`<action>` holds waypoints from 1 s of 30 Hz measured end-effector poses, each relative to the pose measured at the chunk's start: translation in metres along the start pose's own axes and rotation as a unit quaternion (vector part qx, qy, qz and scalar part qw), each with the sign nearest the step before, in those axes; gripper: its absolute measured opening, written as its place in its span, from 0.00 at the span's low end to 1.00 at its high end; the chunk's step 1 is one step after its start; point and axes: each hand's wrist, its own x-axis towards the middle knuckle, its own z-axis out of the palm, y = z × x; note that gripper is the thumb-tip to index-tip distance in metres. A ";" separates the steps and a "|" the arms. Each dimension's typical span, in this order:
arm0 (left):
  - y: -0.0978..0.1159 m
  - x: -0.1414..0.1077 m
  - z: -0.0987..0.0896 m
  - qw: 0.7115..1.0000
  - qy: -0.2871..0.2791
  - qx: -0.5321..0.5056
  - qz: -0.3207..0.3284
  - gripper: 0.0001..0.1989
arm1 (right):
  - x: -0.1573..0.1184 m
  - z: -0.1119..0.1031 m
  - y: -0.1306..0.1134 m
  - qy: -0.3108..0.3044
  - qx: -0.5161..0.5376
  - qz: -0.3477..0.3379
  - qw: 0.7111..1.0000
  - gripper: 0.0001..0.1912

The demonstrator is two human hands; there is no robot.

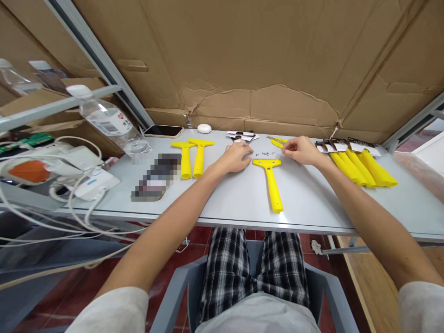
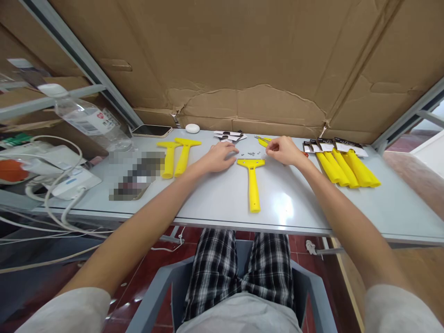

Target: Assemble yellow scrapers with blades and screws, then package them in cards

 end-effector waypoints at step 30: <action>0.060 -0.036 -0.024 0.989 -0.062 -0.100 0.094 0.08 | -0.028 0.008 0.008 0.020 -0.009 -0.041 0.999 0.08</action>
